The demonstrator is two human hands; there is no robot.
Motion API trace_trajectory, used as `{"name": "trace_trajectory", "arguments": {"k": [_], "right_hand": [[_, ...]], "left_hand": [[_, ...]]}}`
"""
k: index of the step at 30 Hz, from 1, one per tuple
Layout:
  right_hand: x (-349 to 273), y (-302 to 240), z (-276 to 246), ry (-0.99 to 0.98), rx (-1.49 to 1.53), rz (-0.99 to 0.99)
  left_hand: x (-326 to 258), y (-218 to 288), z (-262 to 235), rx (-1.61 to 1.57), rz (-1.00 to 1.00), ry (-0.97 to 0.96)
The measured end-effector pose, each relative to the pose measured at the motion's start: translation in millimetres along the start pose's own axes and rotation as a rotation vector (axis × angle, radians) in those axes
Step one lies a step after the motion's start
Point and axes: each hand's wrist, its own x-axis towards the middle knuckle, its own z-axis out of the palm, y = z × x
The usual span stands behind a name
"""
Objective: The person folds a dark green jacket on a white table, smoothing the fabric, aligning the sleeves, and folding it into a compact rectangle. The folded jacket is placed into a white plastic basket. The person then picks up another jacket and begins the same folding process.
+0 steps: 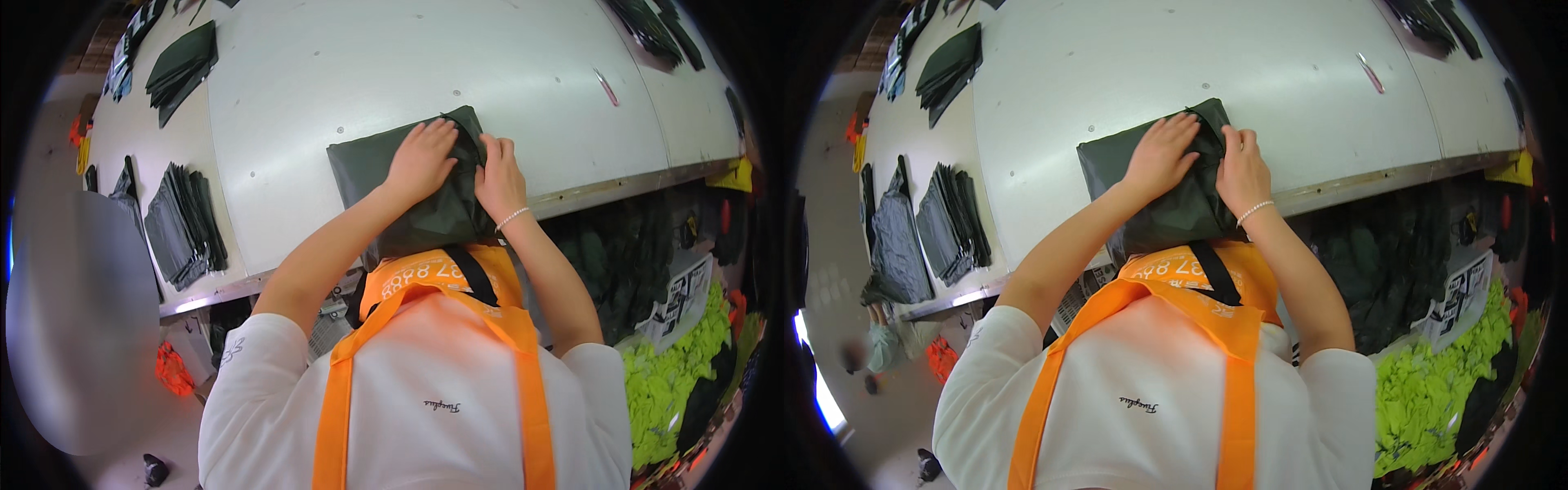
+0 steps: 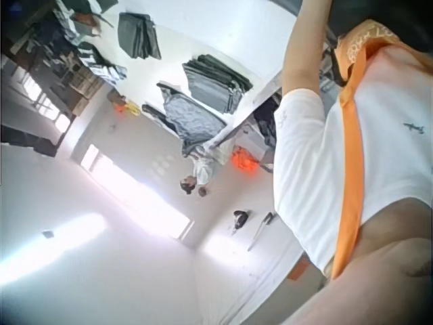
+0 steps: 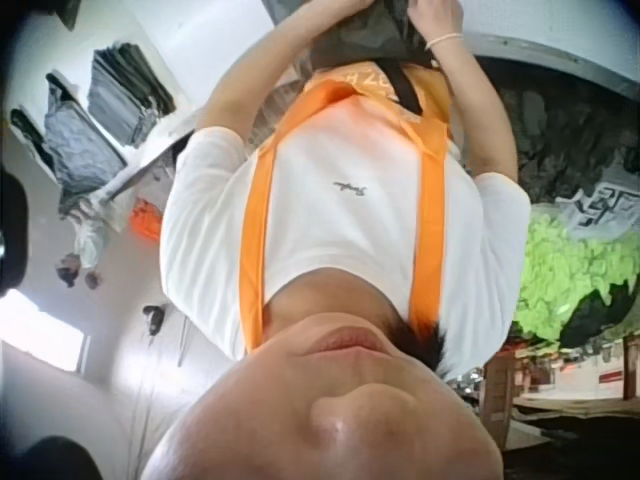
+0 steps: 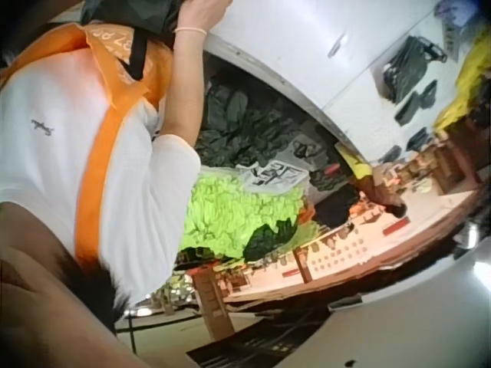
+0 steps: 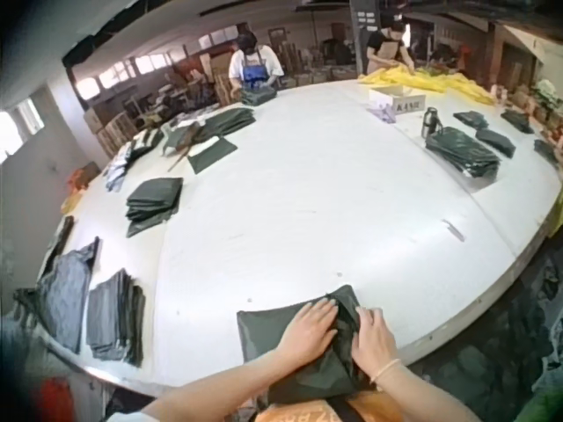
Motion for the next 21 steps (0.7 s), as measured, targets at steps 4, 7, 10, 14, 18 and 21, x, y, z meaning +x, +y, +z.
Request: {"name": "trace_trajectory", "arguments": {"k": [4,7,10,14,18,21], "right_hand": [[28,15,17,-0.045,-0.136,0.035],[43,13,21,-0.097,-0.232,-0.060],[43,9,48,-0.203,-0.354,-0.243],[41,-5,30,-0.130,-0.250,-0.226],[46,-9,29,-0.058,-0.191,-0.186],[53,-15,51,-0.124,-0.206,-0.203]], "left_hand": [[-1,-6,27,0.234,0.024,-0.098],[-10,0,38,0.202,-0.037,-0.102],[0,-7,45,0.440,-0.110,-0.405],[1,-44,27,-0.197,-0.033,-0.367],[-12,-47,-10,0.064,-0.113,-0.126],[-24,-54,12,0.215,-0.132,-0.155]]}}
